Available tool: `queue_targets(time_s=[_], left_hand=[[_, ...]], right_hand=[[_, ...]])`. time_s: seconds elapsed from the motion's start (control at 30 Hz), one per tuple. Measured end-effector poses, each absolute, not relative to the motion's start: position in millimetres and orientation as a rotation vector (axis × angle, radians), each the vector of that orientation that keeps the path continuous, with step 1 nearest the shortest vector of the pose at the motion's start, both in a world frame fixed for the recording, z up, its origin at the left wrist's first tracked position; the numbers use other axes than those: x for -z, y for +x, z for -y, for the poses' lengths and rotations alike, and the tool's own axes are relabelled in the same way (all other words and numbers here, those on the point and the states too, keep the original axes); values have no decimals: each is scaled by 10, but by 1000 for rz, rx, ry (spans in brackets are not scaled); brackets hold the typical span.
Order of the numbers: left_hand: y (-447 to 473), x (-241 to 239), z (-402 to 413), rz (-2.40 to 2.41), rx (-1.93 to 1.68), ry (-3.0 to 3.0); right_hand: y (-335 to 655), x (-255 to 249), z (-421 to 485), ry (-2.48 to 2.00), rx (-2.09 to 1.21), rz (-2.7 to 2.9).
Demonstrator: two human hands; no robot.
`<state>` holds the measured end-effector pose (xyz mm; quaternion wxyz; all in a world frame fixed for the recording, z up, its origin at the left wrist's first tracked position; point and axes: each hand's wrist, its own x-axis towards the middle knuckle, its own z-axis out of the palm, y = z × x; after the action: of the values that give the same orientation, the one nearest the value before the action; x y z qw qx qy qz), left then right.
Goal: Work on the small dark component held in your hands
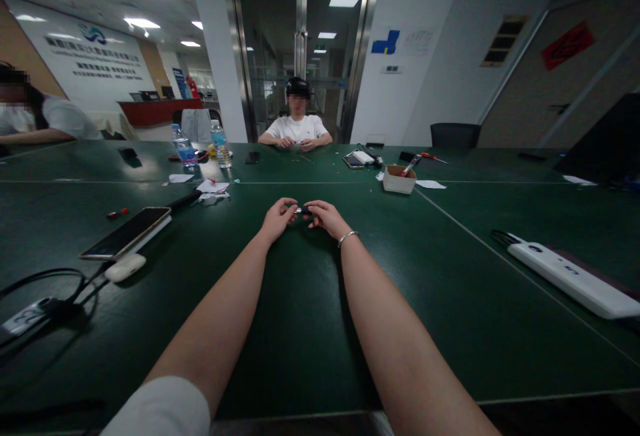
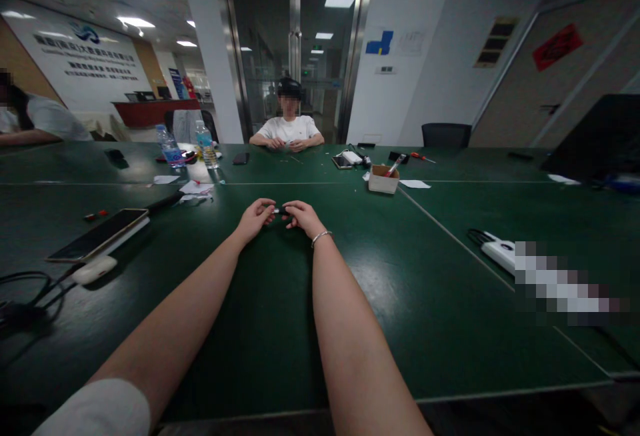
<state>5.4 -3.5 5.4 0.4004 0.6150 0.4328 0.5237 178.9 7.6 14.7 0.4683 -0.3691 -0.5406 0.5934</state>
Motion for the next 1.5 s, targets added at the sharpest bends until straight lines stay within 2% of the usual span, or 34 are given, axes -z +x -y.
queue_targets(time_s=[0.2, 0.67, 0.97, 1.5], left_hand=[[26, -7, -4, -1082, -1274, 1650], [14, -54, 30, -1462, -1115, 1782], [-12, -55, -33, -1495, -1238, 1503], [6, -9, -6, -1507, -1141, 1702]], right_hand=[[1785, -156, -68, -916, -1462, 1263], [1789, -148, -72, -907, -1458, 1371], [1809, -177, -33, -861, -1459, 1274], [1792, -160, -49, -880, -1469, 1393]])
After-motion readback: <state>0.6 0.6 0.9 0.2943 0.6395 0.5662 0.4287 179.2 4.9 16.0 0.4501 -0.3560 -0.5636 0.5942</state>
